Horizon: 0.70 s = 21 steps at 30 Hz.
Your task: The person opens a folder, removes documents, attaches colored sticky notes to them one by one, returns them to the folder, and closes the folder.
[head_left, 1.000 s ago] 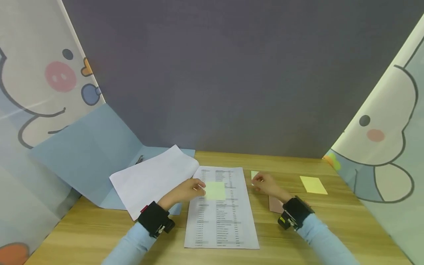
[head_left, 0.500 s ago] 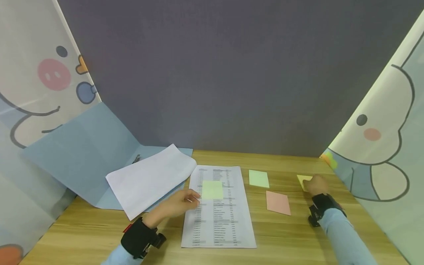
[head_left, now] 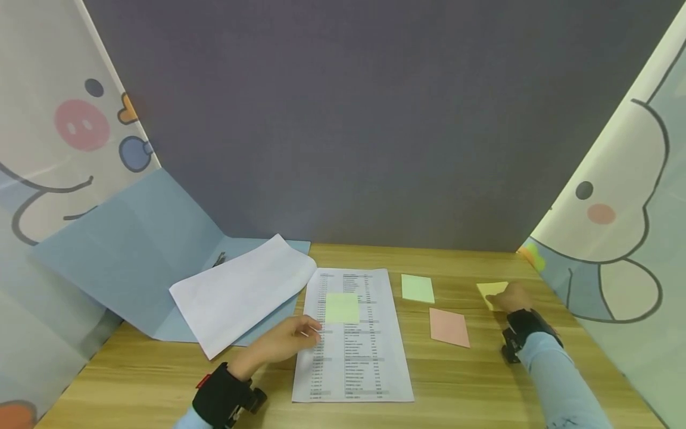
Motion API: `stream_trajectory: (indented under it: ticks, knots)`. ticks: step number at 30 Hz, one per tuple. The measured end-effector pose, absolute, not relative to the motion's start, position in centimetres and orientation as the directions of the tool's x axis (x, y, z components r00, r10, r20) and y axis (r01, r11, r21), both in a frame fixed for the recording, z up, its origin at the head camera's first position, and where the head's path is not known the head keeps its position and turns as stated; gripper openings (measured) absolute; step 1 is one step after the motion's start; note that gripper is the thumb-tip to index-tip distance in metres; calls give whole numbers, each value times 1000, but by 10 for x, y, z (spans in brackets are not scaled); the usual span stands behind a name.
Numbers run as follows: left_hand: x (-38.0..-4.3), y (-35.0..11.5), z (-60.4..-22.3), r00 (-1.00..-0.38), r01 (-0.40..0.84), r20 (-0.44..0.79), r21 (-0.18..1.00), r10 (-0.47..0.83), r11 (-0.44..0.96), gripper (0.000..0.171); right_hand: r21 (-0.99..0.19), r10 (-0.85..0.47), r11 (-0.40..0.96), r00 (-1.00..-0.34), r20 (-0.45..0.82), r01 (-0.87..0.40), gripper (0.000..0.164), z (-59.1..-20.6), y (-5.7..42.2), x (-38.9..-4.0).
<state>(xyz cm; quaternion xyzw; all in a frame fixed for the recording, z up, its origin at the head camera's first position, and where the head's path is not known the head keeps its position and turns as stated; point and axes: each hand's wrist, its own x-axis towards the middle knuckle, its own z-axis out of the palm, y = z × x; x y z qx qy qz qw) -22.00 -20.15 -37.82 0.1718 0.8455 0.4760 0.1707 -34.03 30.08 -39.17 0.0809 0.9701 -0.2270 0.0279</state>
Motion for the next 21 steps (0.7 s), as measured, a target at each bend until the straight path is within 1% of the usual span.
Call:
stream_trajectory:
  ticks: [2,4,6,8,10,12,14,15,18,21]
  knots:
    - [-219,-201,-379,-884,125,-126,864,451,488,36,-448,164,871,-979,-123,203,65,-390,301,-340]
    - [-217,-201,-378,-884,123,-128,864,449,488,36,-452,184,862,-972,-146,231,72,-388,301,-339]
    - [-215,-201,-378,-886,118,-132,863,445,491,36,-462,195,852,-968,-157,246,74,-388,302,-339]
    - [-213,-201,-377,-886,114,-136,863,444,492,36,-475,180,848,-971,-160,236,75,-386,304,-339]
    - [-212,-200,-376,-884,109,-141,864,446,491,37,-492,152,846,-977,-149,207,71,-385,307,-339]
    - [-210,-200,-375,-882,112,-139,866,449,488,37,-535,126,824,-981,-150,188,65,-380,309,-338]
    - [-209,-199,-375,-883,118,-134,865,450,488,37,-629,105,753,-978,-178,195,43,-376,310,-337]
    - [-209,-198,-375,-885,125,-129,860,448,494,36,-682,93,704,-978,-188,198,36,-373,310,-336]
    - [-208,-196,-377,-897,159,-99,837,430,524,35,-809,51,542,-970,-238,227,40,-361,300,-325]
    - [-209,-191,-378,-918,193,-50,811,394,553,32,-878,-10,427,-970,-244,217,43,-345,277,-308]
